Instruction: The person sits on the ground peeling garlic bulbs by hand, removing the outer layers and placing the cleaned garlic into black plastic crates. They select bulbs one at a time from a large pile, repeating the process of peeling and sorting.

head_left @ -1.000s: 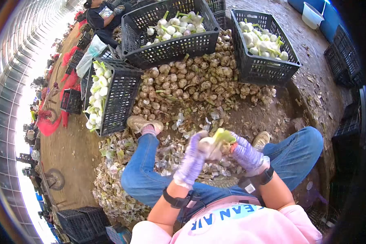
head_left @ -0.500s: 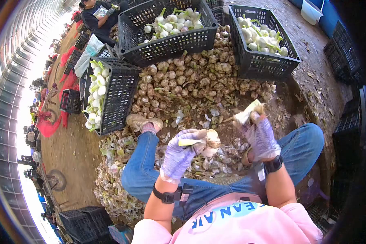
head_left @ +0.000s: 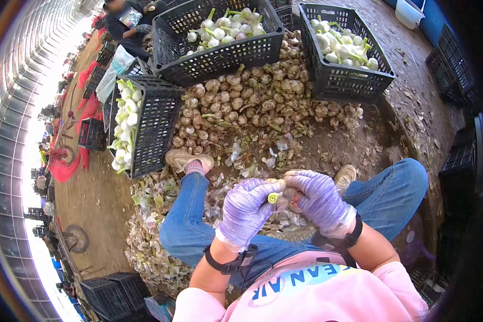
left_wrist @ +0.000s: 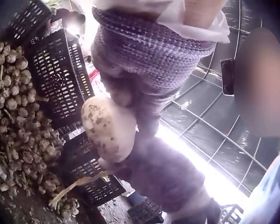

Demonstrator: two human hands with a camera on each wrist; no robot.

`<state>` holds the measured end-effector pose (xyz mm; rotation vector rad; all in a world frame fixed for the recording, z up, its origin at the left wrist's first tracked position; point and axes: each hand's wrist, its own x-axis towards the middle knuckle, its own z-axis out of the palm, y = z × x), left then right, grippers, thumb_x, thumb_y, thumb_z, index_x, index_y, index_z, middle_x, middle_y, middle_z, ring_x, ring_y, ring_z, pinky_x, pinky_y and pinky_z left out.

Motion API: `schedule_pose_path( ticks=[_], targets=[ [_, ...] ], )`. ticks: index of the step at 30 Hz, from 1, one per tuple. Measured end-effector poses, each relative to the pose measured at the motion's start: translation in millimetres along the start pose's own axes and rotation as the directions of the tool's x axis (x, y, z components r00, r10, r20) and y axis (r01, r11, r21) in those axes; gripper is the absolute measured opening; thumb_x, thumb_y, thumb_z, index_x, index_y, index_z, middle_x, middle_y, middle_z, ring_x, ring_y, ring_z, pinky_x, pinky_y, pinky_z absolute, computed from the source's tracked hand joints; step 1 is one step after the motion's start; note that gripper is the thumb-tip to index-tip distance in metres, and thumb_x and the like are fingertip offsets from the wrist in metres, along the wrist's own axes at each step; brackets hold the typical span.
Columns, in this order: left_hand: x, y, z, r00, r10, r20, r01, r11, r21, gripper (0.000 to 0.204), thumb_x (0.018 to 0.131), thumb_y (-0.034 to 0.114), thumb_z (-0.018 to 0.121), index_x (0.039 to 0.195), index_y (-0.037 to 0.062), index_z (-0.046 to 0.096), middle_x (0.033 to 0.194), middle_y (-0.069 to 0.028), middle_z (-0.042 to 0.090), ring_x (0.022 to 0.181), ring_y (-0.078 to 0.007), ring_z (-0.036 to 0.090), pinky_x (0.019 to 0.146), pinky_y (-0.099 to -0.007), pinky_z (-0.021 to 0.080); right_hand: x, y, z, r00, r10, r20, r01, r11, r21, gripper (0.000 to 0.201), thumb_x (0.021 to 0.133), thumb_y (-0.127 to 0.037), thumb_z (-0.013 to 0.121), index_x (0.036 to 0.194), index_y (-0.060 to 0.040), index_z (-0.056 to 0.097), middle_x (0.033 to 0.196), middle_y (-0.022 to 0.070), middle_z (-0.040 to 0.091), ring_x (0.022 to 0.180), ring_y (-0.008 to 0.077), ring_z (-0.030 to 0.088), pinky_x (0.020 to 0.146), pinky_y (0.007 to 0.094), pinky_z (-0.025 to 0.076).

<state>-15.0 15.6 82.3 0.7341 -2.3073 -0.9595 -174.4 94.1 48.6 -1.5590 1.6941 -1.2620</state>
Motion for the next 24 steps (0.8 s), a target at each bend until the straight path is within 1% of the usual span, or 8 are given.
schedule_pose_path(
  ticks=[6,8,11,14,18,20,22,24],
  targets=[
    [-1,-12,-8,0.997,-0.065,0.037,0.073,0.951,-0.301,0.03,0.068,0.007,0.075,0.097,0.0066,0.067,0.088,-0.0098,0.066,0.082,-0.0215,0.064,0.072,-0.0294,0.05,12,2,-7,0.996,0.031,0.079,-0.031,1.0,0.002,0.016,0.069,-0.004,0.065,0.085,-0.0028,0.063,0.081,0.0154,0.063,0.073,0.0301,0.062,0.064,0.0355,0.05],
    [-7,-18,-12,0.985,-0.158,0.076,0.175,0.902,-0.394,0.03,0.068,0.014,0.077,0.095,0.0054,0.067,0.091,-0.0089,0.066,0.085,-0.0189,0.062,0.075,-0.0295,0.05,23,4,-13,0.947,0.229,0.224,-0.268,0.95,0.163,0.017,0.069,-0.003,0.064,0.085,-0.0021,0.063,0.075,0.0135,0.062,0.068,0.0268,0.062,0.063,0.0336,0.05],
    [-12,-29,-1,0.957,-0.288,-0.038,0.097,0.437,-0.894,0.037,0.069,0.024,0.078,0.097,0.0032,0.064,0.095,-0.0087,0.063,0.087,-0.0194,0.061,0.077,-0.0309,0.05,21,25,-2,0.935,0.129,0.33,-0.212,0.95,0.231,0.013,0.073,-0.005,0.063,0.085,-0.0005,0.062,0.087,0.014,0.062,0.079,0.023,0.061,0.07,0.0328,0.049],
    [-7,-49,8,0.867,-0.497,0.015,0.055,0.066,-0.996,0.039,0.082,0.03,0.065,0.111,0.0058,0.055,0.101,-0.0109,0.062,0.09,-0.0233,0.062,0.073,-0.0388,0.055,10,36,7,0.942,-0.069,0.329,-0.059,0.93,0.363,0.011,0.078,-0.007,0.063,0.087,-0.0005,0.062,0.11,0.0165,0.057,0.095,0.024,0.059,0.08,0.035,0.048],
    [-6,-78,39,0.664,-0.747,-0.002,-0.075,-0.064,-0.995,0.036,0.088,0.028,0.057,0.113,0.0019,0.053,0.11,-0.0112,0.059,0.098,-0.0253,0.06,0.079,-0.0387,0.056,7,2,3,0.979,0.104,0.177,-0.182,0.045,0.982,0.021,0.083,-0.014,0.062,0.097,0.0011,0.061,0.112,0.0144,0.057,0.1,0.0215,0.057,0.085,0.033,0.047],
    [-3,-75,40,0.657,-0.75,0.074,-0.084,-0.17,-0.982,0.034,0.091,0.025,0.053,0.112,-0.0009,0.053,0.109,-0.0133,0.06,0.095,-0.0218,0.061,0.076,-0.0322,0.057,25,-10,-18,0.923,0.371,0.103,-0.125,0.037,0.991,0.027,0.083,-0.017,0.064,0.101,0.0026,0.06,0.11,0.0132,0.06,0.1,0.0205,0.058,0.088,0.0322,0.047],
    [-1,-68,39,0.661,-0.747,0.062,-0.054,-0.13,-0.99,0.033,0.091,0.024,0.052,0.112,-0.0016,0.054,0.108,-0.0126,0.06,0.094,-0.0201,0.062,0.074,-0.0281,0.057,39,8,-22,0.909,0.308,-0.281,0.24,0.164,0.957,0.031,0.082,-0.017,0.064,0.104,0.004,0.059,0.105,0.0105,0.062,0.103,0.0196,0.057,0.09,0.0313,0.046],
    [-5,-73,36,0.714,-0.696,0.075,-0.06,-0.167,-0.984,0.032,0.091,0.023,0.053,0.111,-0.0016,0.053,0.106,-0.0118,0.06,0.092,-0.019,0.062,0.072,-0.025,0.056,40,15,-23,0.919,0.307,-0.249,0.168,0.269,0.949,0.035,0.082,-0.014,0.064,0.112,0.0021,0.055,0.109,0.0107,0.06,0.105,0.0192,0.056,0.092,0.0299,0.044]
  ],
)
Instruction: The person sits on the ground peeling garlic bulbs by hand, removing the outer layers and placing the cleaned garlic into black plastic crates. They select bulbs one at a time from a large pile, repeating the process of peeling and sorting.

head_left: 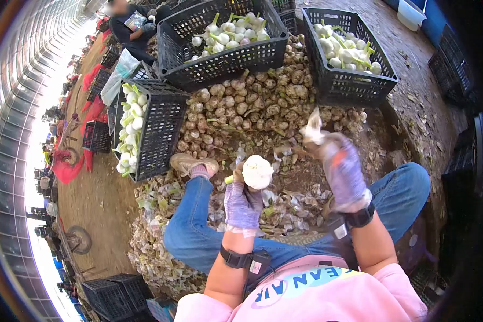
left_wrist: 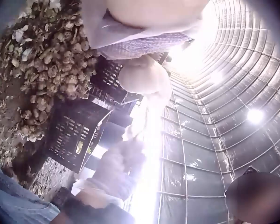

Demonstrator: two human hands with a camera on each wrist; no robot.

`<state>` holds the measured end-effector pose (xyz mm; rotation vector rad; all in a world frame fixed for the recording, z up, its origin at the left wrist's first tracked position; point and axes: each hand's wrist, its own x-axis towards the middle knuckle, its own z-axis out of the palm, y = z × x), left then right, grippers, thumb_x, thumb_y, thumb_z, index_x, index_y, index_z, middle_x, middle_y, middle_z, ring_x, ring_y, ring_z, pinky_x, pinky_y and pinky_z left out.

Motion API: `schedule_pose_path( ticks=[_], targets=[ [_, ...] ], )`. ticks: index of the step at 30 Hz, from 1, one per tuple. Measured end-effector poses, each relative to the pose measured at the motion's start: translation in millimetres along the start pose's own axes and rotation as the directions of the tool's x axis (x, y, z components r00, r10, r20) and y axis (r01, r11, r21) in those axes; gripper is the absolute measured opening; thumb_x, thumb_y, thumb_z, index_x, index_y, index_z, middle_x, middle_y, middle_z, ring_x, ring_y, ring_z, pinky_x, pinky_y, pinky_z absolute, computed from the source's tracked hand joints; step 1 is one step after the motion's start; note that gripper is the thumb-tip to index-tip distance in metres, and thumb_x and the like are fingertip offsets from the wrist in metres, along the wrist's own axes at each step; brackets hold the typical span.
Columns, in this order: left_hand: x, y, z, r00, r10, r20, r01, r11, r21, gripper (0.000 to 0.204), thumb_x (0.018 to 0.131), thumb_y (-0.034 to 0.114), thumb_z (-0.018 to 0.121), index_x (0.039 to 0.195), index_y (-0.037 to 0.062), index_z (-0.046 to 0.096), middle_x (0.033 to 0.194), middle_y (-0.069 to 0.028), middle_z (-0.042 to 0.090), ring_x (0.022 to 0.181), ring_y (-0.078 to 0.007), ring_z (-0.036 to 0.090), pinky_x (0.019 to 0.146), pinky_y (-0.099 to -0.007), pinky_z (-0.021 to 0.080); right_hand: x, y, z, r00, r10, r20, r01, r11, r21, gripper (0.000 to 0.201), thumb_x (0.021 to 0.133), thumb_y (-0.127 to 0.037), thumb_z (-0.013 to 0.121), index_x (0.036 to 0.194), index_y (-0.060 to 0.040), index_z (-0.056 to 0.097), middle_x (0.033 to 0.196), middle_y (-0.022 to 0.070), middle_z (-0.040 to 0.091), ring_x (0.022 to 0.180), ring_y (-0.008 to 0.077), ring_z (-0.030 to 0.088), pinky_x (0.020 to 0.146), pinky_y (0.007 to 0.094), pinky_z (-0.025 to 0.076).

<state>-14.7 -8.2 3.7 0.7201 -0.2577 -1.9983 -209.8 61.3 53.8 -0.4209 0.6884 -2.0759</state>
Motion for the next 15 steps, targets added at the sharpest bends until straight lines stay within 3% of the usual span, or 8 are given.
schedule_pose_path(
  ticks=[2,3,6,8,9,10,14,15],
  targets=[
    [-5,-2,3,0.994,0.106,0.024,-0.108,0.98,0.167,0.038,0.091,0.027,0.052,0.119,0.0018,0.049,0.116,-0.0121,0.056,0.103,-0.0234,0.057,0.086,-0.0373,0.053,-17,9,1,0.942,0.099,0.322,0.124,0.786,-0.606,0.047,0.078,-0.011,0.068,0.119,0.0002,0.049,0.111,0.0121,0.058,0.104,0.0184,0.055,0.091,0.0303,0.044],
    [-10,-2,8,0.992,0.123,0.017,-0.124,0.97,0.207,0.039,0.09,0.027,0.054,0.12,0.0024,0.047,0.115,-0.0121,0.056,0.105,-0.024,0.056,0.089,-0.0379,0.05,-30,17,-9,0.964,0.086,0.25,0.169,0.53,-0.831,0.057,0.073,-0.01,0.074,0.121,-0.0027,0.046,0.108,0.0117,0.056,0.097,0.0184,0.056,0.088,0.0314,0.045],
    [-16,-10,13,0.984,0.176,0.015,-0.169,0.912,0.374,0.04,0.087,0.025,0.059,0.118,0.0016,0.047,0.107,-0.0094,0.057,0.1,-0.0218,0.057,0.086,-0.0356,0.051,-42,31,5,0.958,0.116,0.264,0.144,0.601,-0.787,0.054,0.069,-0.008,0.076,0.115,-0.0023,0.049,0.099,0.0094,0.052,0.089,0.0184,0.055,0.077,0.0297,0.048],
    [-16,-13,18,0.985,0.165,0.051,-0.173,0.924,0.341,0.04,0.083,0.02,0.066,0.115,0.0014,0.049,0.098,-0.0057,0.059,0.089,-0.0139,0.06,0.078,-0.0246,0.052,-39,26,5,0.928,0.07,0.366,0.291,0.477,-0.829,0.04,0.074,-0.009,0.073,0.107,-0.0021,0.051,0.094,0.0077,0.054,0.085,0.0168,0.056,0.072,0.0279,0.049],
    [-15,-10,16,0.991,0.107,0.08,-0.128,0.931,0.342,0.04,0.083,0.02,0.066,0.115,0.0014,0.049,0.099,-0.0053,0.059,0.091,-0.0139,0.059,0.079,-0.0253,0.051,-39,24,7,0.968,0.22,0.124,-0.087,0.754,-0.651,0.033,0.077,-0.011,0.07,0.103,-0.0031,0.052,0.091,0.0064,0.055,0.082,0.0155,0.056,0.07,0.027,0.049],
    [-14,-9,16,0.993,0.047,0.106,-0.081,0.935,0.346,0.04,0.084,0.019,0.065,0.115,0.0014,0.049,0.1,-0.0049,0.059,0.092,-0.0139,0.059,0.081,-0.026,0.05,-38,24,7,0.898,0.437,-0.051,-0.432,0.851,-0.298,0.025,0.08,-0.012,0.067,0.099,-0.004,0.052,0.087,0.005,0.056,0.079,0.0143,0.056,0.069,0.0261,0.048],
    [6,-16,18,1.0,0.015,0.017,-0.019,0.968,0.252,0.036,0.086,0.019,0.061,0.116,0.0027,0.05,0.097,-0.0053,0.061,0.083,-0.015,0.062,0.071,-0.0252,0.055,-9,31,-22,0.949,0.255,-0.183,-0.196,0.937,0.291,0.02,0.087,-0.017,0.06,0.1,-0.0044,0.05,0.081,0.0038,0.055,0.072,0.0123,0.055,0.063,0.0251,0.047],
    [11,-15,26,1.0,-0.002,-0.015,0.006,0.962,0.275,0.032,0.087,0.021,0.06,0.113,0.0033,0.052,0.094,-0.0061,0.061,0.08,-0.0155,0.063,0.067,-0.0249,0.057,0,28,-33,0.934,0.244,-0.26,-0.179,0.952,0.248,0.021,0.087,-0.018,0.06,0.1,-0.0046,0.05,0.081,0.0039,0.055,0.071,0.013,0.054,0.063,0.0252,0.046]
  ],
)
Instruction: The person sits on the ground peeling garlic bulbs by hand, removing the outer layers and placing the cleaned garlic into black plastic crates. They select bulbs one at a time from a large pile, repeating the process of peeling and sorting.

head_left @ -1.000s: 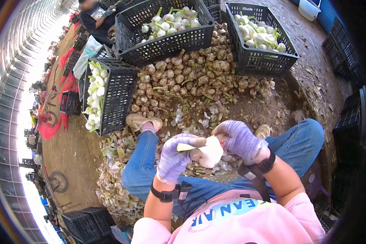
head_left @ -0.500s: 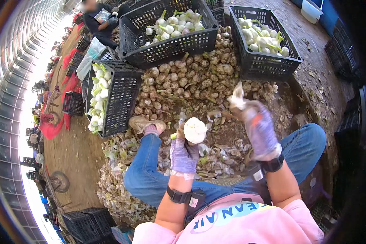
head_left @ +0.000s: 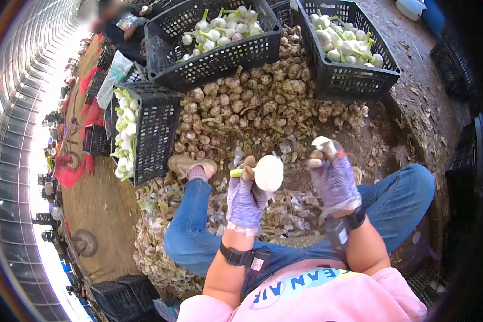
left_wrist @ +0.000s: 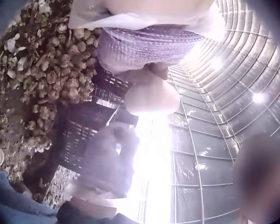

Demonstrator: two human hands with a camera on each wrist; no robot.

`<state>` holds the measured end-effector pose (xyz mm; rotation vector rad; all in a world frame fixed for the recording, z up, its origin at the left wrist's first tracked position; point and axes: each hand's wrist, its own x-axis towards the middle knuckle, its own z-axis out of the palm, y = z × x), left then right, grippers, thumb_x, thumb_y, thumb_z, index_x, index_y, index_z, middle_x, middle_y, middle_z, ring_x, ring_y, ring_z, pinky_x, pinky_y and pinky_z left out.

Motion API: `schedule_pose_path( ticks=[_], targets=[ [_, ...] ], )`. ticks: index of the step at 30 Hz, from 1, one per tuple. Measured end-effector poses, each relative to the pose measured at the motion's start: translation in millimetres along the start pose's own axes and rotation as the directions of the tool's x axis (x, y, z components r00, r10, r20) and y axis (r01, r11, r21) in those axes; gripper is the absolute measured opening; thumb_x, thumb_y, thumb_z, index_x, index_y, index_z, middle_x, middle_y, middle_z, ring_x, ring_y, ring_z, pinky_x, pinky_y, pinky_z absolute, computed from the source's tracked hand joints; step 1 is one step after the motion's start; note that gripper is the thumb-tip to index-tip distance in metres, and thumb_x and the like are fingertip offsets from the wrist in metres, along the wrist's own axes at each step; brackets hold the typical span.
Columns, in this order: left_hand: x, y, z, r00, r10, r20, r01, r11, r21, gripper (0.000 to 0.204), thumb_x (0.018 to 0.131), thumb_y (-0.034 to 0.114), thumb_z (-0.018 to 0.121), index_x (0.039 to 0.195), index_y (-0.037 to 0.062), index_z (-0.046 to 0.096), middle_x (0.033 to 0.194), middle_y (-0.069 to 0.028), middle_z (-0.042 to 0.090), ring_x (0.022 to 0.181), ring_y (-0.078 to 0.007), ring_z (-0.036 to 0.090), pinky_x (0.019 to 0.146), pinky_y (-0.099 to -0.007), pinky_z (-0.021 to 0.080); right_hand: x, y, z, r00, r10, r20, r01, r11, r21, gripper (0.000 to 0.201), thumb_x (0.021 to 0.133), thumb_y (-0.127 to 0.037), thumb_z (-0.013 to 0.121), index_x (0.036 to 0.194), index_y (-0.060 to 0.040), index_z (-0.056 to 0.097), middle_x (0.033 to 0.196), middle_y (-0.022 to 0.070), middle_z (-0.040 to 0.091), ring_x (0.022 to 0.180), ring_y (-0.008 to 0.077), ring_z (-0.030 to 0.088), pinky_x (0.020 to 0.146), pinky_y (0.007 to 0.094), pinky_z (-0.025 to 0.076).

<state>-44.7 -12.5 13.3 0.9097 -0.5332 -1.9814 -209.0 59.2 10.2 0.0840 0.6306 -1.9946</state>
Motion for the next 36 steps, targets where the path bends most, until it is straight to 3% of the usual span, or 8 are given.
schedule_pose_path(
  ticks=[3,11,17,22,27,31,34,36],
  targets=[
    [32,-8,-1,0.993,0.02,-0.119,-0.018,1.0,0.017,0.032,0.087,0.023,0.06,0.112,0.0029,0.053,0.094,-0.007,0.062,0.082,-0.0155,0.063,0.068,-0.0258,0.057,17,-17,-37,0.997,0.058,0.049,-0.043,0.963,-0.265,0.02,0.084,-0.015,0.062,0.098,-0.006,0.052,0.085,0.0051,0.057,0.069,0.0135,0.054,0.059,0.0253,0.045],
    [108,53,159,0.866,0.214,0.453,-0.208,0.976,-0.062,0.044,0.085,0.011,0.062,0.124,0.0027,0.046,0.106,-0.007,0.057,0.096,-0.0235,0.061,0.078,-0.0266,0.056,19,-3,-64,0.944,0.243,-0.223,-0.328,0.763,-0.557,0.018,0.077,-0.006,0.068,0.09,-0.004,0.057,0.081,0.0008,0.058,0.071,0.0084,0.054,0.063,0.0223,0.046],
    [265,-24,42,0.995,0.009,0.104,-0.096,0.462,0.882,0.05,0.083,0.012,0.064,0.128,0.0056,0.045,0.113,-0.0127,0.057,0.096,-0.0181,0.059,0.076,-0.0271,0.051,43,6,-84,0.934,0.225,-0.276,-0.354,0.665,-0.658,0.025,0.08,-0.009,0.066,0.102,-0.0005,0.059,0.091,0.003,0.061,0.081,0.0089,0.055,0.073,0.0228,0.046],
    [353,-109,-40,0.999,0.003,-0.035,0.033,0.195,0.98,0.059,0.078,0.011,0.066,0.13,0.0035,0.04,0.113,-0.0117,0.057,0.098,-0.0215,0.055,0.086,-0.0329,0.044,59,8,-89,0.96,0.212,-0.184,-0.278,0.618,-0.736,0.027,0.086,-0.014,0.061,0.106,0.0027,0.058,0.096,0.0043,0.061,0.085,0.0106,0.055,0.078,0.0257,0.045],
    [309,-99,-3,0.99,0.12,-0.076,0.032,0.329,0.944,0.059,0.071,0.007,0.073,0.121,0.0015,0.043,0.118,-0.0138,0.053,0.106,-0.0243,0.054,0.09,-0.0314,0.044,54,13,-116,0.911,0.238,-0.336,-0.412,0.538,-0.736,0.023,0.085,-0.014,0.06,0.102,0.0013,0.058,0.094,0.0046,0.061,0.083,0.0116,0.055,0.075,0.0263,0.046],
    [218,-70,18,0.963,-0.188,0.194,0.119,0.939,0.321,0.075,0.064,0.002,0.072,0.131,0.0081,0.038,0.114,-0.0075,0.05,0.102,-0.0218,0.053,0.088,-0.0317,0.047,56,6,-88,0.975,0.172,-0.142,-0.218,0.593,-0.776,0.038,0.084,-0.014,0.061,0.117,-0.0001,0.05,0.104,0.0109,0.056,0.095,0.0175,0.054,0.08,0.031,0.046],
    [126,-48,33,0.941,-0.239,0.239,0.187,0.957,0.221,0.089,0.059,0.004,0.078,0.136,0.0155,0.034,0.117,-0.0061,0.05,0.107,-0.022,0.052,0.091,-0.0361,0.047,46,10,-79,0.986,0.113,0.126,0.079,0.354,-0.932,0.042,0.086,-0.014,0.056,0.125,-0.0013,0.046,0.11,0.015,0.054,0.107,0.0246,0.052,0.092,0.0328,0.041],
    [80,-40,31,0.942,-0.166,0.292,0.047,0.926,0.374,0.089,0.059,0.003,0.079,0.136,0.0128,0.033,0.121,-0.0065,0.048,0.107,-0.0222,0.052,0.093,-0.035,0.044,36,4,-52,0.985,0.133,0.106,0.003,0.612,-0.791,0.04,0.088,-0.014,0.056,0.124,-0.0001,0.048,0.114,0.0117,0.055,0.108,0.0198,0.051,0.092,0.0314,0.04]
  ],
)
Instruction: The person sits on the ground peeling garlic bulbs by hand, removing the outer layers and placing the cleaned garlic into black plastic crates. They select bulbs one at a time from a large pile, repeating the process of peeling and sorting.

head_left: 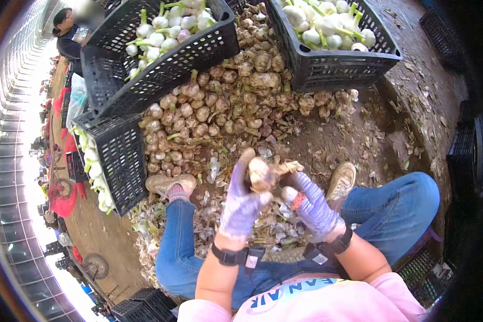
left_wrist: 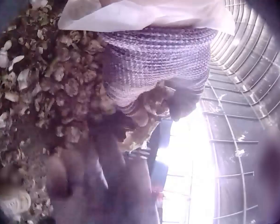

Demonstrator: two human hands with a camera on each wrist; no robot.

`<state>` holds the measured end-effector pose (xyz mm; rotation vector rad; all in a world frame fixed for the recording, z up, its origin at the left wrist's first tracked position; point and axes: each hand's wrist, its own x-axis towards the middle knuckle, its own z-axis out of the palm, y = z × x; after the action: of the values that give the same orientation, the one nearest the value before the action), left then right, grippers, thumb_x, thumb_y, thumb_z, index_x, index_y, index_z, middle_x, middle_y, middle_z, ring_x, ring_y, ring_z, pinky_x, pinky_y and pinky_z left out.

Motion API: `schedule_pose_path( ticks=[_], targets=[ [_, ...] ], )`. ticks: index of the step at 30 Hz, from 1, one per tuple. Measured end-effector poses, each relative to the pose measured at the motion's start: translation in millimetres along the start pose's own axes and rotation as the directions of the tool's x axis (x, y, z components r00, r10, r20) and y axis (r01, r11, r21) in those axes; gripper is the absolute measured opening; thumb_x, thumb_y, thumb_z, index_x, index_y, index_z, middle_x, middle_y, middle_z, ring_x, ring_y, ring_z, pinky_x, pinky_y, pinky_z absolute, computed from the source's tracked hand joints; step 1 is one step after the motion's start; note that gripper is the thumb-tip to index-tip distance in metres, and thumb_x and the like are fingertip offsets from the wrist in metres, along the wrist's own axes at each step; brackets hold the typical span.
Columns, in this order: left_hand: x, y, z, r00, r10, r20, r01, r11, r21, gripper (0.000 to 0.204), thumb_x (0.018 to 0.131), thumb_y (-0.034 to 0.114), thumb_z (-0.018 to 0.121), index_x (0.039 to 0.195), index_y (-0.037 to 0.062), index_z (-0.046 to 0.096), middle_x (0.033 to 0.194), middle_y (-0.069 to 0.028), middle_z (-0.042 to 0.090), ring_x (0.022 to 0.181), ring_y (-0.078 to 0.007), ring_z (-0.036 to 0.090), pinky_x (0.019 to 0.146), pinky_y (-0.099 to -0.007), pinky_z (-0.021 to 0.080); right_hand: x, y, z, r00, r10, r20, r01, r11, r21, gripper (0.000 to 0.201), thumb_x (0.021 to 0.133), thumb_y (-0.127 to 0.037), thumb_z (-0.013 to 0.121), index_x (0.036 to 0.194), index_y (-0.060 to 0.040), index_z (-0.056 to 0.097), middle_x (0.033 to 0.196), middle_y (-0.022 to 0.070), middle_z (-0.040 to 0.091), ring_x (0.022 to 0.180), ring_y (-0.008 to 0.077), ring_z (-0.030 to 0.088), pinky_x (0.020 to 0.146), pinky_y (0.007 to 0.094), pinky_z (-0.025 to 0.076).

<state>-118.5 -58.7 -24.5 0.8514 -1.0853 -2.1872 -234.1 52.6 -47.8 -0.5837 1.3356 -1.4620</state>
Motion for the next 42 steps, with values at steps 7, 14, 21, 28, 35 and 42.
schedule_pose_path(
  ticks=[7,14,21,28,35,42],
  targets=[
    [-82,17,7,0.828,0.484,0.284,-0.522,0.476,0.708,0.074,0.061,-0.001,0.078,0.121,0.0117,0.036,0.124,-0.0176,0.046,0.109,-0.0287,0.053,0.089,-0.0379,0.047,-48,-44,30,0.984,0.11,0.143,-0.166,0.859,0.483,0.033,0.085,-0.016,0.063,0.114,-0.003,0.056,0.104,0.0036,0.061,0.093,0.0101,0.057,0.08,0.0241,0.046],
    [-114,22,3,0.678,0.63,0.378,-0.641,0.257,0.723,0.078,0.058,-0.006,0.08,0.12,0.0167,0.037,0.125,-0.0166,0.044,0.109,-0.0292,0.054,0.087,-0.0384,0.049,-78,-76,48,0.984,0.098,0.148,-0.148,0.915,0.376,0.03,0.081,-0.015,0.067,0.107,-0.0027,0.059,0.095,0.0048,0.063,0.084,0.0112,0.06,0.074,0.0246,0.049],
    [-133,16,15,0.876,0.452,0.169,-0.482,0.83,0.28,0.079,0.064,-0.002,0.078,0.13,0.0096,0.035,0.118,-0.0092,0.05,0.105,-0.0197,0.053,0.09,-0.0344,0.044,-81,-82,43,0.973,0.022,0.231,-0.096,0.946,0.311,0.03,0.079,-0.013,0.068,0.104,0.0016,0.06,0.094,0.0058,0.064,0.083,0.0121,0.061,0.073,0.025,0.049],
    [-133,25,16,1.0,-0.017,-0.013,0.017,1.0,-0.002,0.064,0.07,0.035,0.07,0.12,0.0029,0.047,0.105,-0.0131,0.058,0.091,-0.0233,0.059,0.074,-0.0305,0.05,-76,-83,32,0.941,0.017,0.337,-0.037,0.998,0.055,0.022,0.077,-0.012,0.07,0.096,-0.0014,0.064,0.088,0.0021,0.063,0.08,0.0098,0.058,0.07,0.0245,0.048],
    [-113,9,16,0.972,-0.226,-0.064,0.19,0.918,-0.348,0.064,0.081,0.061,0.046,0.119,0.0089,0.05,0.104,-0.0113,0.059,0.085,-0.0216,0.06,0.064,-0.0318,0.05,-64,-40,20,0.933,-0.17,0.317,0.135,0.982,0.131,0.034,0.08,-0.014,0.067,0.109,-0.0032,0.052,0.094,0.0028,0.057,0.085,0.0093,0.053,0.075,0.0243,0.045],
    [-121,14,33,0.983,-0.009,-0.184,-0.024,0.984,-0.178,0.06,0.083,0.042,0.062,0.129,0.0097,0.04,0.097,-0.0042,0.058,0.077,-0.0157,0.059,0.06,-0.03,0.051,-72,-46,33,0.982,0.07,0.178,-0.135,0.913,0.385,0.02,0.086,-0.014,0.057,0.103,-0.0037,0.052,0.092,0.0035,0.058,0.08,0.0103,0.055,0.071,0.024,0.047]
  ],
)
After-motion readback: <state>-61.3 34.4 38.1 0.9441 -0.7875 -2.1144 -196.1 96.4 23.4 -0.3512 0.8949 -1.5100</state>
